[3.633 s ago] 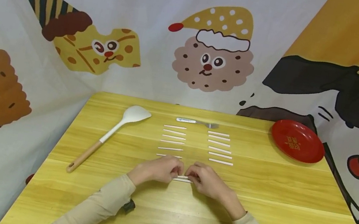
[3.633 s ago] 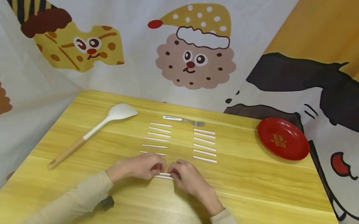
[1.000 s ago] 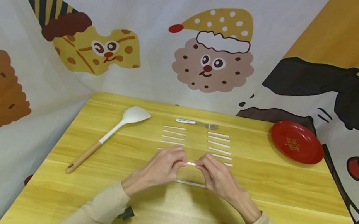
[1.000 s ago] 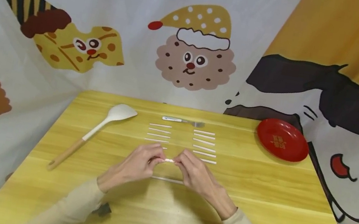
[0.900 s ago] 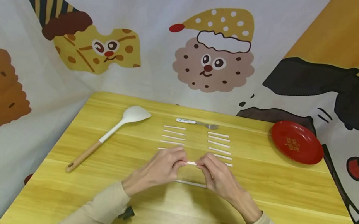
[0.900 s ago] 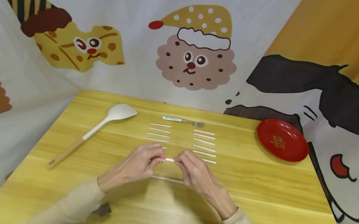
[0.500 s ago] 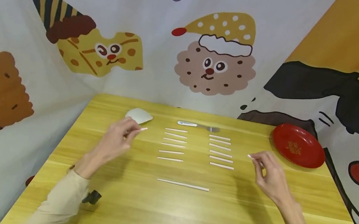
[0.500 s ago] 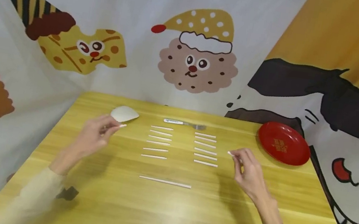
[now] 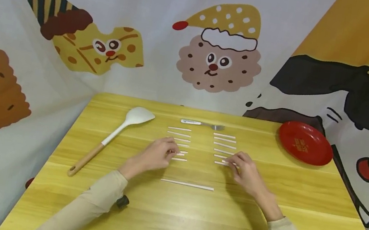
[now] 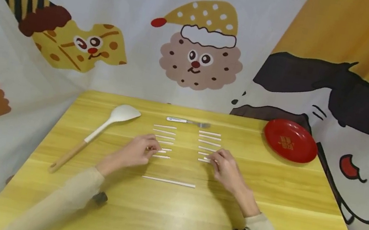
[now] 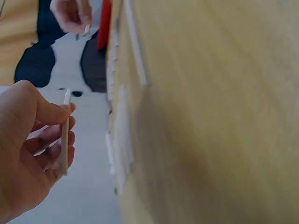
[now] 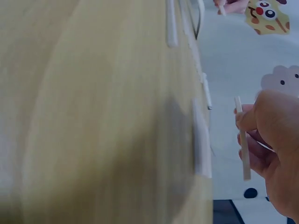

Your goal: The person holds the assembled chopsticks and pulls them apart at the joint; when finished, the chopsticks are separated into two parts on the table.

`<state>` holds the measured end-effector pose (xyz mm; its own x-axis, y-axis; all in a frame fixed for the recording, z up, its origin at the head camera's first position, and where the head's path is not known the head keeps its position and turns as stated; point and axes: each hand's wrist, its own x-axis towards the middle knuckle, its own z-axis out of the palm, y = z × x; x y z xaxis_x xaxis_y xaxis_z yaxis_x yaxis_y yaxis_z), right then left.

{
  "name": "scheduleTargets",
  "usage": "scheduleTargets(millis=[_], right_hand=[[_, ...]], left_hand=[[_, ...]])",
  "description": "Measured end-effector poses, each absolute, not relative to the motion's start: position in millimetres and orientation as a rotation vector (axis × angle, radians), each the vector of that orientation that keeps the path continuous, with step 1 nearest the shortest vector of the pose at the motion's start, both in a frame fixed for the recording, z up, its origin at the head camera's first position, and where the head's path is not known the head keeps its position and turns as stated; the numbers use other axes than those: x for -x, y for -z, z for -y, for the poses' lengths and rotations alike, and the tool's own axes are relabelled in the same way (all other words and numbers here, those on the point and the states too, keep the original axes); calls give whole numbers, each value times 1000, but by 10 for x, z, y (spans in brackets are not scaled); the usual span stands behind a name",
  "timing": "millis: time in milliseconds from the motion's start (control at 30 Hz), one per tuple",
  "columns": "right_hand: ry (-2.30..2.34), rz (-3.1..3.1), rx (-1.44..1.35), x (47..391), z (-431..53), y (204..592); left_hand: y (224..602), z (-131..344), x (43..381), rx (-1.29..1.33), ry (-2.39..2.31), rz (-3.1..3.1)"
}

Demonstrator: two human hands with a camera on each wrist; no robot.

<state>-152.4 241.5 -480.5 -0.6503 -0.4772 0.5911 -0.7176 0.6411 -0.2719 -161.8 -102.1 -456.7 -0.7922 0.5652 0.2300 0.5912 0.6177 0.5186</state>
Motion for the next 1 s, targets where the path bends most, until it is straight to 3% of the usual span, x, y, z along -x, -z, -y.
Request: scheduleTargets(millis=[500, 1000], right_hand=[[-718, 2606, -898, 1522, -2353, 5029], [-764, 2641, -914, 1520, -2317, 5024]], left_hand=[[4816, 868, 1665, 1172, 847, 2854], [4893, 889, 1671, 1185, 901, 2900]])
